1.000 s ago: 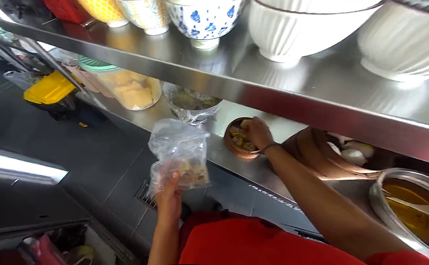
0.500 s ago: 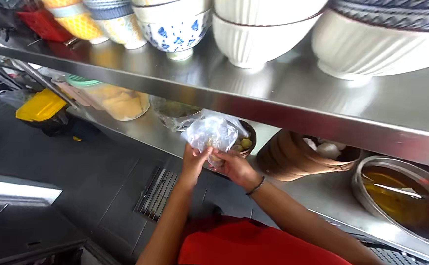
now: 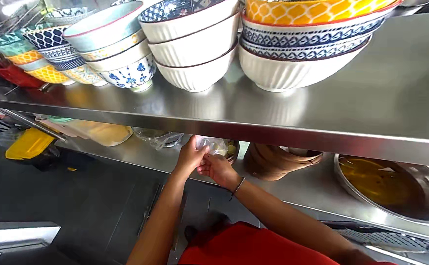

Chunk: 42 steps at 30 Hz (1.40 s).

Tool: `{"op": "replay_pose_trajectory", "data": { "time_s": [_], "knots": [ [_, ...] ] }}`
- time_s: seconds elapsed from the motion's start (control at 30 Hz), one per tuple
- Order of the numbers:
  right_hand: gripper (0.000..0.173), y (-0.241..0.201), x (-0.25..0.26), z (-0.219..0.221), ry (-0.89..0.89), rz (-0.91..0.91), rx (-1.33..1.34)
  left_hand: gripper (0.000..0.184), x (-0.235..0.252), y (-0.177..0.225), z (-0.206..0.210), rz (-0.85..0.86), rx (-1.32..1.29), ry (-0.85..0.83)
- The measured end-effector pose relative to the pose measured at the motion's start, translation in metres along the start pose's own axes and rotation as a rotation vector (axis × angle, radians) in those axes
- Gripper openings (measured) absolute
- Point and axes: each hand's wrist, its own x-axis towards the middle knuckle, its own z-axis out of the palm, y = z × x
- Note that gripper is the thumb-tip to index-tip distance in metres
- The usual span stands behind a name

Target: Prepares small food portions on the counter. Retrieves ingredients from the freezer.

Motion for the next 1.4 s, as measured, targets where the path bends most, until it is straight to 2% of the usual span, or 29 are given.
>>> {"op": "replay_pose_trajectory", "data": {
  "time_s": [0.1, 0.17, 0.2, 0.27, 0.33, 0.37, 0.43, 0.47, 0.5, 0.57, 0.6, 0.63, 0.67, 0.7, 0.73, 0.77, 0.8, 0.87, 0.9, 0.97, 1.07, 1.17, 1.23, 1.3, 1.4],
  "knots": [
    [0.039, -0.005, 0.000, -0.011, -0.183, 0.068, -0.173, 0.034, 0.004, 0.007, -0.009, 0.079, 0.161, 0.072],
    [0.037, -0.008, -0.006, -0.021, -0.178, 0.045, -0.356, 0.025, 0.007, 0.015, -0.020, 0.193, 0.243, 0.175],
    [0.034, -0.009, -0.010, -0.027, -0.103, -0.036, -0.497, 0.025, 0.007, 0.018, -0.028, 0.260, 0.282, 0.225],
    [0.028, -0.013, -0.014, -0.038, 0.133, -0.308, -0.823, 0.024, 0.002, 0.025, -0.048, 0.330, 0.320, 0.294],
    [0.026, -0.027, -0.010, -0.039, 0.340, -0.509, -1.050, 0.019, -0.008, 0.024, -0.063, 0.296, 0.217, 0.334],
    [0.027, -0.037, -0.005, -0.033, 0.380, -0.526, -1.131, 0.018, -0.014, 0.019, -0.067, 0.283, 0.095, 0.357],
    [0.031, -0.050, 0.014, -0.023, 0.349, -0.460, -1.267, 0.029, -0.030, 0.009, -0.064, 0.248, -0.222, 0.354],
    [0.037, -0.053, 0.029, -0.023, 0.315, -0.352, -1.347, 0.034, -0.040, 0.005, -0.057, 0.212, -0.371, 0.348],
    [0.045, -0.051, 0.049, -0.028, 0.271, -0.212, -1.423, 0.037, -0.047, -0.001, -0.050, 0.174, -0.488, 0.355],
    [0.054, -0.030, 0.090, -0.047, 0.280, -0.149, -1.532, 0.042, -0.058, -0.018, -0.035, 0.098, -0.639, 0.364],
    [0.052, -0.028, 0.091, -0.046, 0.282, -0.152, -1.552, 0.042, -0.060, -0.027, -0.029, 0.064, -0.698, 0.375],
    [0.049, -0.042, 0.080, -0.031, 0.230, -0.065, -1.583, 0.042, -0.062, -0.036, -0.024, 0.034, -0.743, 0.387],
    [0.049, -0.068, 0.063, -0.010, 0.127, 0.095, -1.630, 0.043, -0.065, -0.044, -0.021, 0.009, -0.775, 0.397],
    [0.048, -0.081, 0.049, 0.001, 0.081, 0.102, -1.652, 0.043, -0.068, -0.051, -0.018, -0.012, -0.794, 0.407],
    [0.044, -0.070, 0.041, -0.007, 0.156, -0.198, -1.579, 0.042, -0.071, -0.057, -0.016, -0.020, -0.809, 0.417],
    [0.036, -0.042, 0.051, -0.024, 0.307, -0.700, -1.361, 0.042, -0.074, -0.062, -0.016, -0.021, -0.827, 0.427],
    [0.029, -0.045, 0.042, -0.023, 0.263, -0.750, -1.139, 0.042, -0.077, -0.065, -0.015, -0.023, -0.845, 0.439],
    [0.015, -0.052, 0.015, -0.008, 0.124, -0.651, -0.662, 0.042, -0.085, -0.069, -0.015, -0.026, -0.884, 0.474],
    [0.018, -0.051, 0.003, -0.001, 0.057, -0.579, -0.481, 0.042, -0.088, -0.071, -0.015, -0.031, -0.903, 0.491],
    [0.024, -0.049, -0.015, 0.008, -0.061, -0.449, -0.376, 0.043, -0.097, -0.072, -0.015, -0.027, -0.920, 0.503],
    [0.023, -0.047, -0.029, 0.016, -0.166, -0.324, -0.522, 0.044, -0.116, -0.076, -0.010, 0.045, -0.860, 0.460],
    [0.016, -0.043, -0.035, 0.025, -0.280, -0.312, -0.653, 0.042, -0.140, -0.073, -0.009, 0.044, -0.838, 0.470],
    [0.011, -0.033, -0.040, 0.031, -0.339, -0.363, -0.819, 0.042, -0.159, -0.072, -0.003, -0.019, -0.867, 0.499],
    [0.014, -0.019, -0.045, 0.040, -0.389, -0.454, -0.990, 0.042, -0.180, -0.071, 0.005, -0.060, -0.931, 0.530],
    [0.026, 0.006, -0.063, 0.052, -0.646, -0.529, -1.039, 0.052, -0.218, -0.074, 0.016, -0.010, -1.051, 0.607]
  ]
}}
